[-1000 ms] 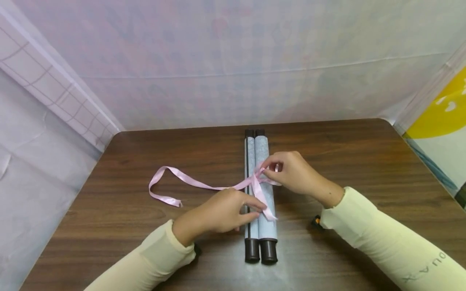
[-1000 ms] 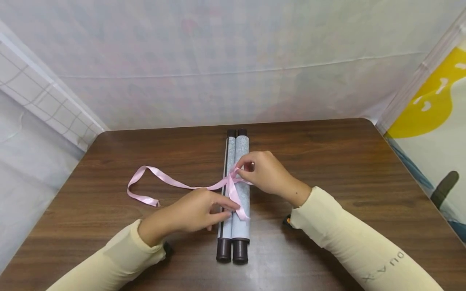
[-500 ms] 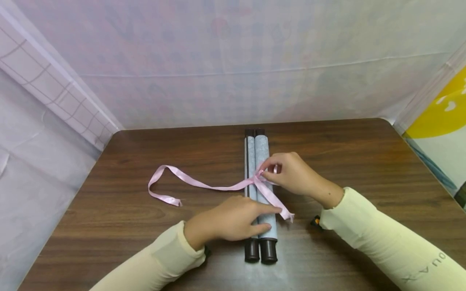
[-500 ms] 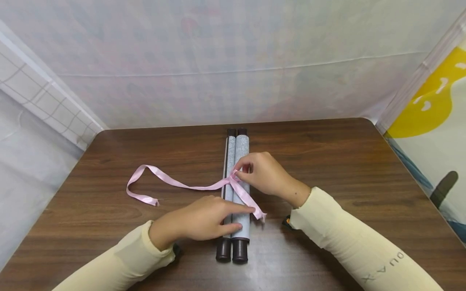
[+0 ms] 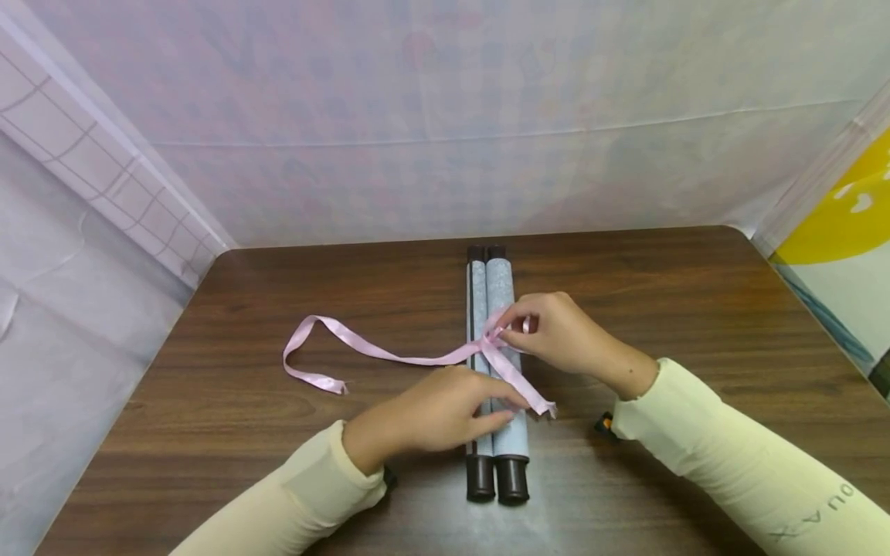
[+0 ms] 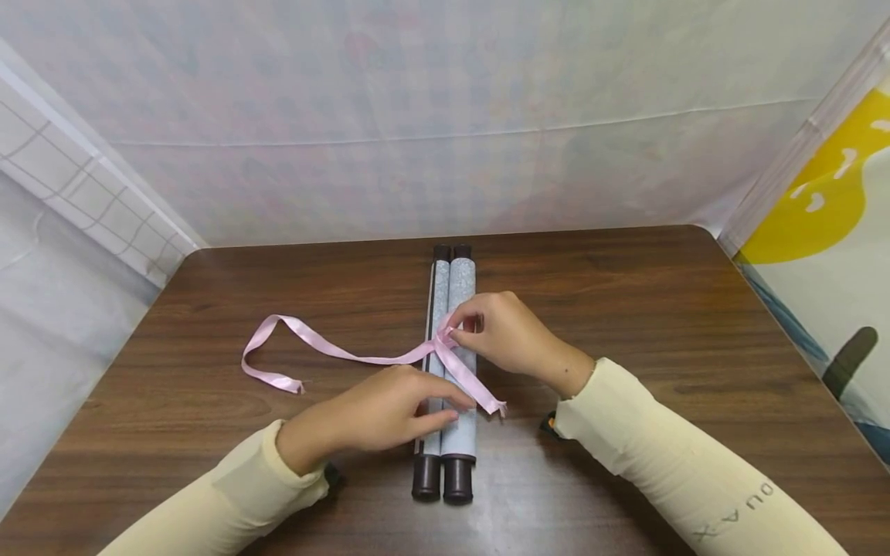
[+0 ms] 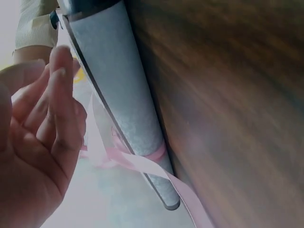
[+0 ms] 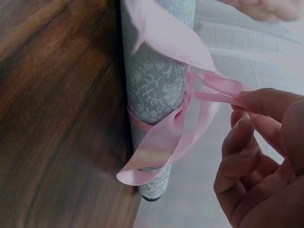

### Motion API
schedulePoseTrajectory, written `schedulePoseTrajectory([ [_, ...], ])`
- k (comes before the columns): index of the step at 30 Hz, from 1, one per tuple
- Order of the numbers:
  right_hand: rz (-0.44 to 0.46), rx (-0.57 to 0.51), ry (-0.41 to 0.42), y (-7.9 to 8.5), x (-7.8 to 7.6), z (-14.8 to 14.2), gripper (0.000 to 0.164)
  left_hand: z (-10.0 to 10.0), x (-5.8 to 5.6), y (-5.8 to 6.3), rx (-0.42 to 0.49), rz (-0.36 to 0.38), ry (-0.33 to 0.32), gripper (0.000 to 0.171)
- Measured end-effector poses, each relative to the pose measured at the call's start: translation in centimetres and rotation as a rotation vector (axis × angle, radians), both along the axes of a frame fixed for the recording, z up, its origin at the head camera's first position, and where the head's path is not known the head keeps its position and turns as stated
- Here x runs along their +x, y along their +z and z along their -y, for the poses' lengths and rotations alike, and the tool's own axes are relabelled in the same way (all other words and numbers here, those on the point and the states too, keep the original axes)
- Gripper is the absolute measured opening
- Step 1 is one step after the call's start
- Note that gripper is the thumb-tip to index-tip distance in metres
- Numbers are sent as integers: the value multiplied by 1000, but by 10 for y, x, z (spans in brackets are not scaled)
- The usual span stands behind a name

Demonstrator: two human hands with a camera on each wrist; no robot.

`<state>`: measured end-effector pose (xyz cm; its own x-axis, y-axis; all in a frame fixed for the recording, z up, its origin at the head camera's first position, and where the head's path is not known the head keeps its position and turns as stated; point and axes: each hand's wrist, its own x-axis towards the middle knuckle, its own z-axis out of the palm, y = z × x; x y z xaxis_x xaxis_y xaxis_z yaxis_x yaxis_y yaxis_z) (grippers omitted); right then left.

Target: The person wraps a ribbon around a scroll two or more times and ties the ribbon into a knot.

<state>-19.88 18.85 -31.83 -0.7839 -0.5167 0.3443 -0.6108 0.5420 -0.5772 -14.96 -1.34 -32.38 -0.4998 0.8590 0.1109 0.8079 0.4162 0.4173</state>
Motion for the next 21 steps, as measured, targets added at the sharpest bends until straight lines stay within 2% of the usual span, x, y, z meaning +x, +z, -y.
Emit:
schedulePoseTrajectory([
  [2, 0, -2, 5, 0, 0, 1, 8, 1, -2, 1, 41, -23, 65, 18],
  [6, 11, -10, 9, -2, 0, 2, 7, 3, -9, 5, 124, -72, 251, 9],
  [9, 18, -11, 5, -3, 1, 4, 7, 5, -17, 8, 179, -89, 379, 6],
  [11, 20, -13, 6, -3, 0, 4, 5, 5, -22, 10, 206, -102, 441, 6],
  [15, 17, -28, 19, -3, 0, 6, 4, 5, -30, 11, 224, -123, 503, 8],
  [21, 8, -51, 38, -3, 0, 9, 5, 4, -34, 12, 225, -126, 523, 11],
])
